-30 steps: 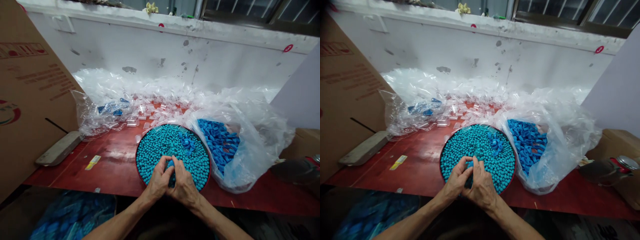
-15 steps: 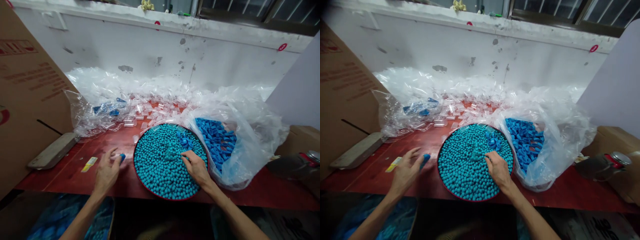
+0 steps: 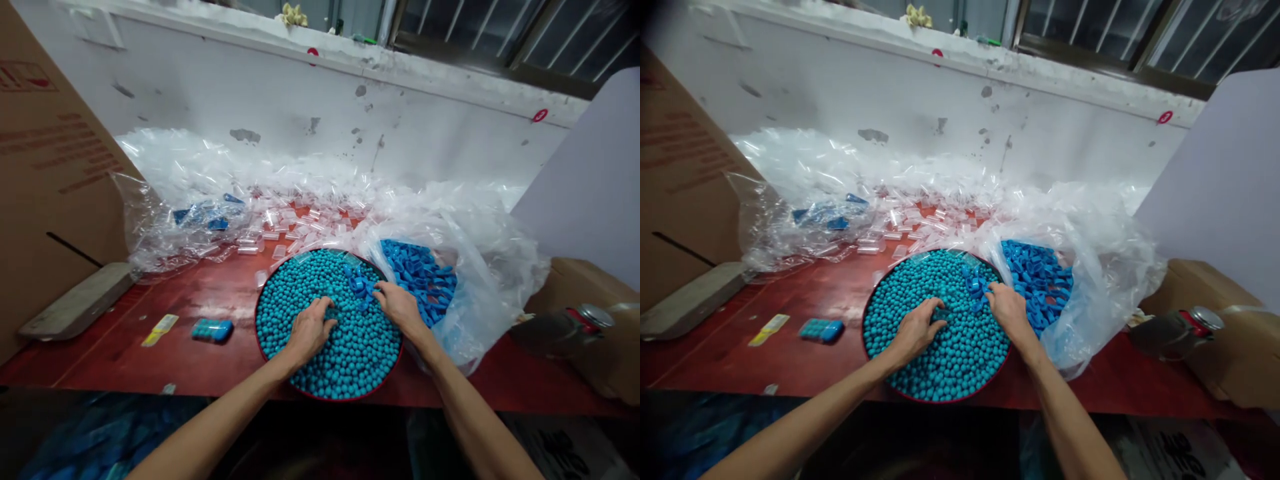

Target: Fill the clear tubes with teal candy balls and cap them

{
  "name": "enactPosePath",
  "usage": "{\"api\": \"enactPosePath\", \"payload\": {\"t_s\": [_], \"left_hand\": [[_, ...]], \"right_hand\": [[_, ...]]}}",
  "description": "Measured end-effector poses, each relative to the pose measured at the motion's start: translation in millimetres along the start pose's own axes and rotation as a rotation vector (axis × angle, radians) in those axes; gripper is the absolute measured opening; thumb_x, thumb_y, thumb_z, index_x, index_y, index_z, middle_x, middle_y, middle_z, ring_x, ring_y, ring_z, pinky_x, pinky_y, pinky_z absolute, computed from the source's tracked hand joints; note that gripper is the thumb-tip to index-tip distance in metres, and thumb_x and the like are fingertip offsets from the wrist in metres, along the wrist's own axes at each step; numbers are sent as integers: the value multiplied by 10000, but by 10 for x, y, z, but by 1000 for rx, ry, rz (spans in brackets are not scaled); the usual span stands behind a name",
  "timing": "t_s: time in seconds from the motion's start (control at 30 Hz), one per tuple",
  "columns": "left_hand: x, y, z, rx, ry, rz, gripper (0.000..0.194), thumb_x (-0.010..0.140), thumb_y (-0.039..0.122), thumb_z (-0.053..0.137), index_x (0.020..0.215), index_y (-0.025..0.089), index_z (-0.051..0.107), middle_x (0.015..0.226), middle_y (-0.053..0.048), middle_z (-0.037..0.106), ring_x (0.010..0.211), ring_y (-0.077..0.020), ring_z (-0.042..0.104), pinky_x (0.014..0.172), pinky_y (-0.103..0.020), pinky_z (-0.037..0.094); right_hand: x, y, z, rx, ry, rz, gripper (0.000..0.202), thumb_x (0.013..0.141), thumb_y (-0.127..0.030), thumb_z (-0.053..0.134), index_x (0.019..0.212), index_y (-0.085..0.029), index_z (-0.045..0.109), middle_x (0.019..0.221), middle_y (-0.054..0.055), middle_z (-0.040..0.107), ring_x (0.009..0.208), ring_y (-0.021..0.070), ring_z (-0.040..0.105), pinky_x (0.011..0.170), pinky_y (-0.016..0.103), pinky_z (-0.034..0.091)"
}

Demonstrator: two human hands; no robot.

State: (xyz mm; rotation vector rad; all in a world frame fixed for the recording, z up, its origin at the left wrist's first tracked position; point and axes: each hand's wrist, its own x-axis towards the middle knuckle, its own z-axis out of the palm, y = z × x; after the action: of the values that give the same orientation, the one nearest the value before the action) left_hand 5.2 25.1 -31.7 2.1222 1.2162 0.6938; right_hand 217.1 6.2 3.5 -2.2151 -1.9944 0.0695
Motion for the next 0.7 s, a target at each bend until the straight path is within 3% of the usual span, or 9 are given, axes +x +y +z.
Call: {"api": "enactPosePath", "payload": {"t_s": [0.1, 0.2, 0.27, 0.4, 0.47, 0.53, 0.6, 0.7], "left_hand": [[55, -72, 6, -118, -17, -36, 224, 676, 185, 556, 896, 224, 545, 726, 29, 522, 680, -130, 491, 653, -239, 362], [112, -117, -10, -325, -38, -144, 191, 634, 195, 581, 824, 183, 573, 581, 57, 444, 572, -102, 438, 579, -218, 344], [134, -142, -36, -496, -43, -215, 199, 612, 215, 595, 800, 154, 574, 543, 67, 421, 533, -89, 418, 548, -211, 334], [109, -187, -99, -766, -86, -316, 251, 597, 251, 610, 813, 134, 560, 577, 55, 469, 525, -73, 427, 515, -197, 325], [80, -189, -119, -833, -107, -332, 250, 606, 261, 610, 814, 138, 545, 604, 45, 489, 537, -72, 441, 507, -191, 329], [56, -173, -128, -867, -127, -343, 247, 616, 273, 609, 810, 148, 520, 617, 40, 500, 543, -73, 448, 498, -185, 334], [41, -151, -130, -902, -141, -367, 257, 629, 292, 601, 819, 156, 492, 638, 34, 514, 555, -77, 458, 495, -185, 344], [32, -128, -124, -931, -164, -400, 319, 618, 285, 606, 877, 155, 474, 644, 35, 515, 556, -81, 467, 499, -190, 350]], "right_hand": [[0, -114, 111, -125, -120, -156, 241, 817, -216, 394, 990, -258, 557, 951, 48, 569, 819, 168, 557, 611, 239, 371], [-15, -120, 180, -198, -192, -161, 247, 833, -190, 338, 904, -228, 571, 936, 60, 529, 819, 170, 541, 610, 244, 372], [-33, -82, 190, -117, -180, -169, 241, 825, -171, 337, 890, -211, 566, 938, 61, 520, 806, 163, 539, 629, 248, 386], [-107, -20, 225, 487, -55, -107, 155, 787, -234, 426, 882, -184, 538, 842, 36, 555, 742, 153, 561, 641, 263, 442], [-147, -27, 264, 827, -93, 16, 204, 770, -313, 457, 911, -172, 501, 721, 9, 555, 650, 157, 576, 551, 271, 469], [-174, -50, 282, 970, -153, 122, 289, 747, -358, 481, 962, -165, 468, 644, -17, 539, 549, 154, 568, 453, 266, 462], [-197, -77, 247, 855, -62, 149, 369, 720, -347, 522, 1032, -161, 455, 700, 1, 563, 540, 152, 563, 458, 276, 465], [-273, -144, 121, 435, 273, 92, 391, 751, -263, 496, 1125, -158, 445, 971, 99, 562, 774, 203, 575, 661, 338, 471]]}}
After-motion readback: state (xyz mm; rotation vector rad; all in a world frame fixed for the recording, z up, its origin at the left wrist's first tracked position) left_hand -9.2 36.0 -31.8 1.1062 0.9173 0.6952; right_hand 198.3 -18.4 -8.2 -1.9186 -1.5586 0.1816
